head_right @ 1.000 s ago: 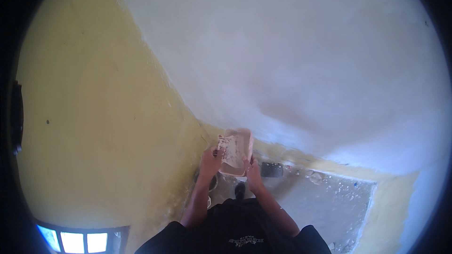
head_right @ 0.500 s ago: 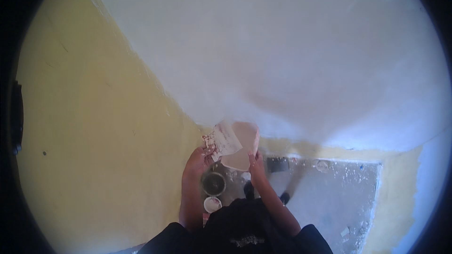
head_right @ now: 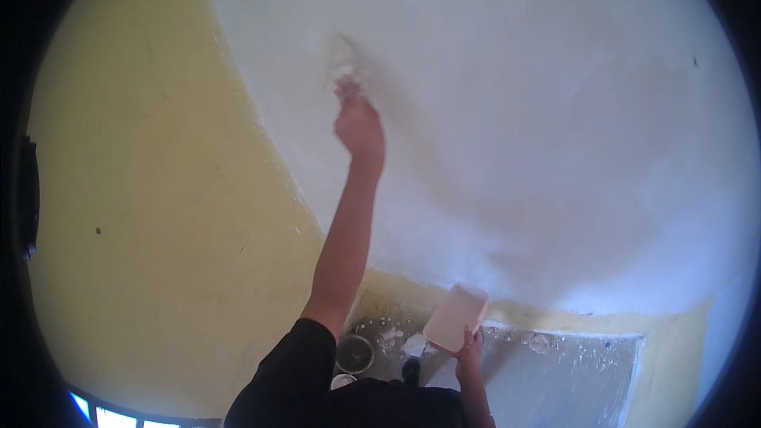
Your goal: The person applies white plaster to a yellow wall using a rectangular plastering tool. The person picks up plaster from a container and spreads it across the wall surface in multiple strokes.
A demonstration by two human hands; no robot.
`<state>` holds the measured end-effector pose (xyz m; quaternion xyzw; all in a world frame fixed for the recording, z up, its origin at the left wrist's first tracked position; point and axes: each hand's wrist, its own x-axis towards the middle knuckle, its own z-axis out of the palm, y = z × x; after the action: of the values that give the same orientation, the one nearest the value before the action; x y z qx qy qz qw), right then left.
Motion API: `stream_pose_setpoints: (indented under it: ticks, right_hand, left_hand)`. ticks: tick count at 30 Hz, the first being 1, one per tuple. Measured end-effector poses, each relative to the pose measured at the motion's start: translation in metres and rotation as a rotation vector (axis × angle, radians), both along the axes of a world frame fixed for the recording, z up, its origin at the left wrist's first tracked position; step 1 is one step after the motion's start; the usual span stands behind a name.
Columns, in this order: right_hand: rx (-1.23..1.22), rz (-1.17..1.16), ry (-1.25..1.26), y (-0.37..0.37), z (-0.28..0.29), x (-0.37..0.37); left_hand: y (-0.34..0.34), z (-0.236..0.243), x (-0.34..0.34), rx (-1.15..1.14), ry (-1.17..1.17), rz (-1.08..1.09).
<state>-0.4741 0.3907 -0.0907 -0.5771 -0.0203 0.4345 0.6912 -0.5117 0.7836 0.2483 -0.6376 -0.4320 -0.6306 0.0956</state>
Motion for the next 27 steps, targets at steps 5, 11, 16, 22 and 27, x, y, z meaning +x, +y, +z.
stream_pose_setpoints:
  ticks: [5,11,16,22,27]
  right_hand:
    - [0.064,-0.092,-0.052,-0.042,-0.010,0.035]
    - [0.107,-0.131,-0.011,-0.080,-0.003,0.070]
    - [0.151,-0.111,0.006,-0.102,-0.026,0.090]
    - [0.126,-0.176,0.010,-0.114,-0.016,0.099]
    - [0.204,-0.123,0.044,-0.118,-0.012,0.099]
  left_hand:
    - [-0.065,-0.056,0.071,0.052,0.275,-0.050]
    - [-0.107,-0.078,0.022,-0.022,-0.136,-0.137]
    - [-0.012,0.001,-0.046,-0.118,-0.310,0.199]
    - [-0.046,0.041,0.056,-0.185,-0.065,0.195]
    - [-0.145,-0.011,0.129,0.043,0.235,-0.020]
